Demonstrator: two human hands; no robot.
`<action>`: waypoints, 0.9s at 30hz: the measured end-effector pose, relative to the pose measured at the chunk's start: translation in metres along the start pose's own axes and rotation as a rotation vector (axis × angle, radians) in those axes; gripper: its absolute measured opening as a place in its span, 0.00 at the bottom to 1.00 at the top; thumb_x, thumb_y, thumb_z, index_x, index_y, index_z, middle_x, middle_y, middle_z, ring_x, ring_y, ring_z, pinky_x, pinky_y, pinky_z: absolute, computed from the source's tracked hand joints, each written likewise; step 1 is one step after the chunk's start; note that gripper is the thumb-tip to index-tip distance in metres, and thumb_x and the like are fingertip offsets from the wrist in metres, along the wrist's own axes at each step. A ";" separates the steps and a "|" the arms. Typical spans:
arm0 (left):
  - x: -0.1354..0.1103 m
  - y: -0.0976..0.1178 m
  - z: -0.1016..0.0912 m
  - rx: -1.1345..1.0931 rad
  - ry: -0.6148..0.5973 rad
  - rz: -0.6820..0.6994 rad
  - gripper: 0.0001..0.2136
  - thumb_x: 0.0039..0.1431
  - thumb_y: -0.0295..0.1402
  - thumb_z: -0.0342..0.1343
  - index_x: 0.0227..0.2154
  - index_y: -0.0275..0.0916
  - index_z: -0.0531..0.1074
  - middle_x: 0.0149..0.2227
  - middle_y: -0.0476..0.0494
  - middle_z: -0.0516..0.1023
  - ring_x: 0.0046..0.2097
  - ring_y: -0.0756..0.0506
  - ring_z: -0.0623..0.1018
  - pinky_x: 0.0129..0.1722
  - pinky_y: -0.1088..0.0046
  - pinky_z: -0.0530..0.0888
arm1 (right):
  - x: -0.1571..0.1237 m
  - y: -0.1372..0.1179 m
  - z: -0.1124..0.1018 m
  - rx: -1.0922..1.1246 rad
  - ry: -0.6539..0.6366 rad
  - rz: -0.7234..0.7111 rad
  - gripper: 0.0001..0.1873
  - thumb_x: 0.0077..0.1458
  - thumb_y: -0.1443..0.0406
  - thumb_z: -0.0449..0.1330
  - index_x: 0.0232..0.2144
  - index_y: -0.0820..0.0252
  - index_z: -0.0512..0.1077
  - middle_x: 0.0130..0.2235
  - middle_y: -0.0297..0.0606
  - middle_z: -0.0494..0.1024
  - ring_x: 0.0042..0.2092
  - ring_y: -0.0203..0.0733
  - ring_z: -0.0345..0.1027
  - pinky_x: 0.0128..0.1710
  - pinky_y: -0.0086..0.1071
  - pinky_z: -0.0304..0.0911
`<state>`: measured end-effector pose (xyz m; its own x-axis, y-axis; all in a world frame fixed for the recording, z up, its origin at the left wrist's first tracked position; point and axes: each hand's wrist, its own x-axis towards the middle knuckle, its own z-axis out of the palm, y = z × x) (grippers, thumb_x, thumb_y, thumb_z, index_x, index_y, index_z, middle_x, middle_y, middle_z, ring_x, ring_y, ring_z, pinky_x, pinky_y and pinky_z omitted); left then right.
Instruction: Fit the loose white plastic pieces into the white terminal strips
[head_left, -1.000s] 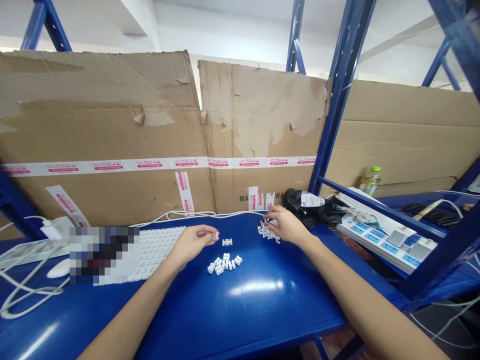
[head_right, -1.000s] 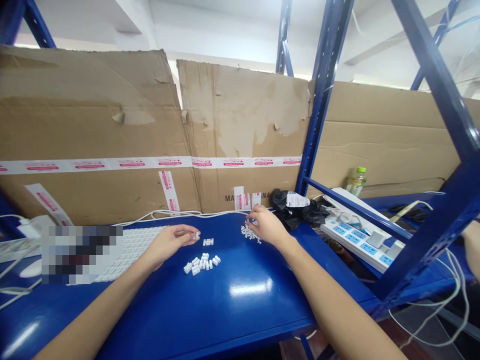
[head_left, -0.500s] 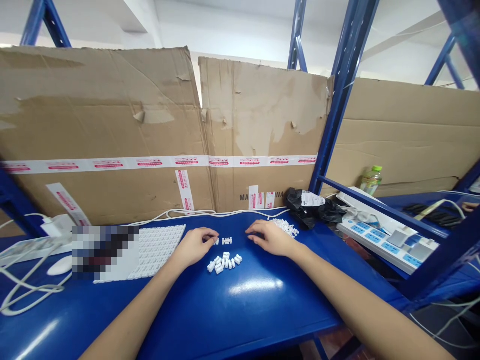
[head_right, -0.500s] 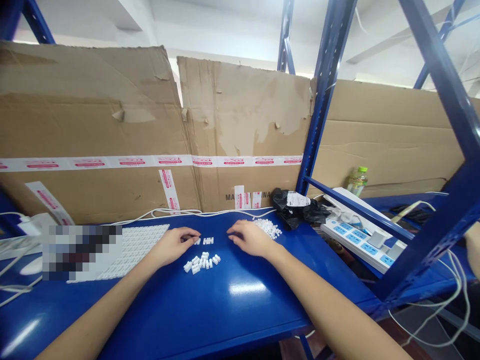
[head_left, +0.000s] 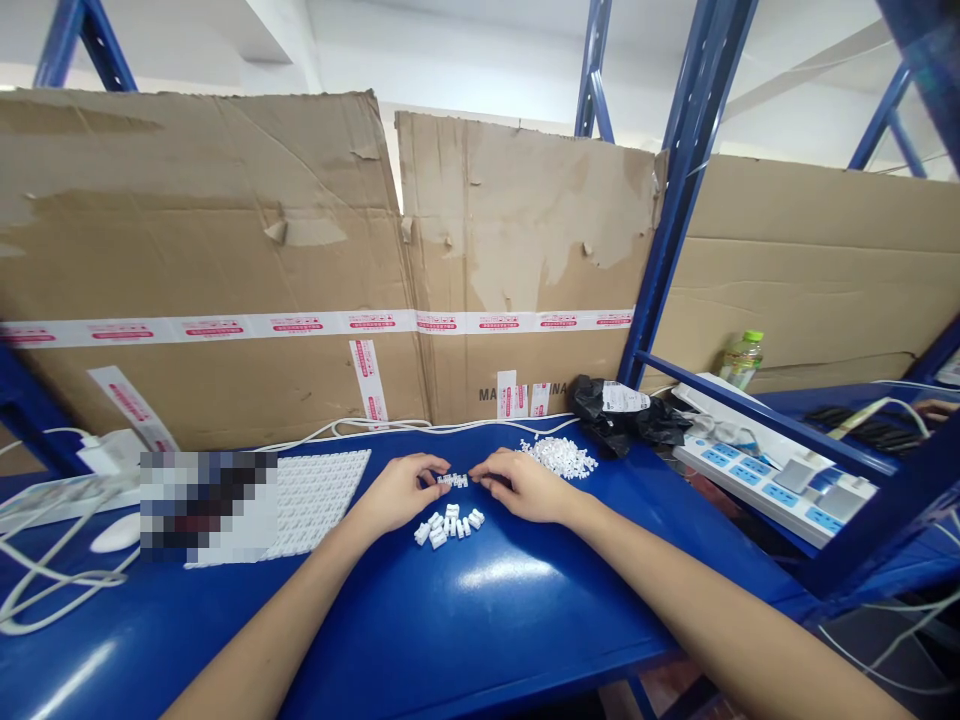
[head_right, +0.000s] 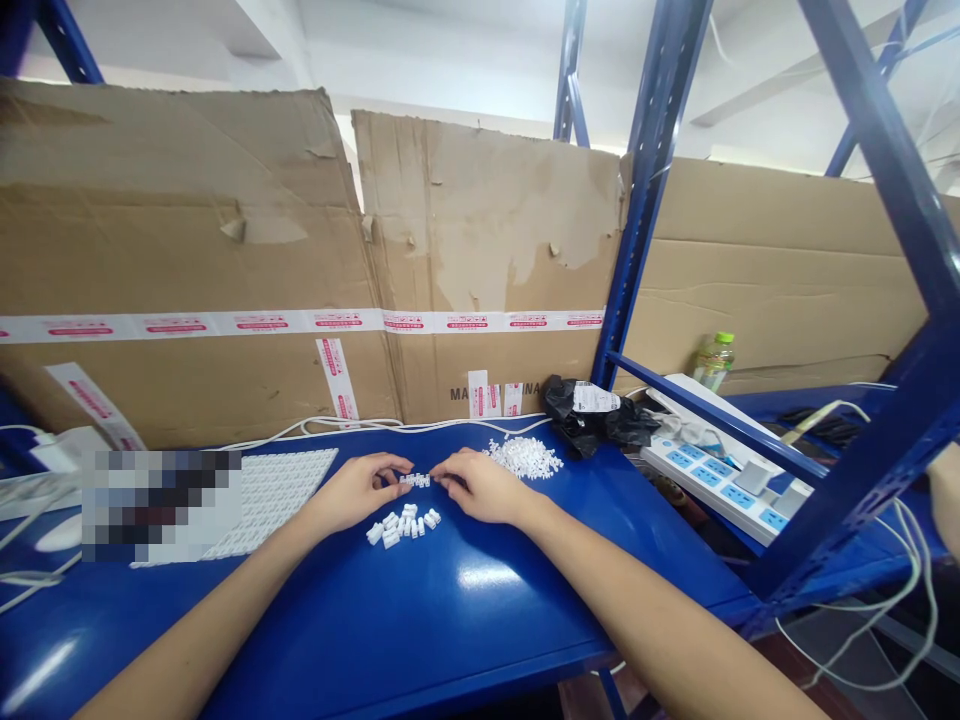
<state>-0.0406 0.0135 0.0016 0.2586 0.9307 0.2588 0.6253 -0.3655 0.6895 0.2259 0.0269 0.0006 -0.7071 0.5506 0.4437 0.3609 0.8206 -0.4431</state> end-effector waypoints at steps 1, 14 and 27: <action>-0.001 0.001 0.000 0.012 0.015 0.009 0.15 0.55 0.43 0.67 0.43 0.44 0.85 0.36 0.44 0.88 0.34 0.40 0.84 0.38 0.67 0.77 | -0.002 -0.002 -0.002 0.045 -0.019 -0.010 0.16 0.66 0.68 0.63 0.55 0.54 0.79 0.49 0.41 0.85 0.50 0.47 0.77 0.53 0.41 0.71; -0.015 0.028 0.016 -0.632 -0.129 -0.069 0.20 0.61 0.43 0.68 0.53 0.41 0.79 0.52 0.37 0.86 0.51 0.37 0.85 0.55 0.57 0.79 | -0.001 -0.008 0.001 0.329 0.151 0.015 0.13 0.65 0.61 0.66 0.51 0.52 0.81 0.47 0.40 0.81 0.40 0.39 0.78 0.43 0.34 0.75; -0.020 0.035 0.020 -0.849 -0.141 -0.193 0.22 0.56 0.41 0.74 0.50 0.37 0.81 0.50 0.34 0.87 0.52 0.36 0.85 0.58 0.57 0.78 | -0.002 -0.015 -0.002 0.322 0.199 -0.025 0.10 0.64 0.60 0.68 0.47 0.52 0.83 0.47 0.40 0.81 0.40 0.40 0.79 0.43 0.35 0.77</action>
<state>-0.0096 -0.0185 0.0066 0.3281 0.9438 0.0384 -0.0768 -0.0138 0.9970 0.2229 0.0137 0.0077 -0.5694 0.5764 0.5861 0.1135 0.7613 -0.6384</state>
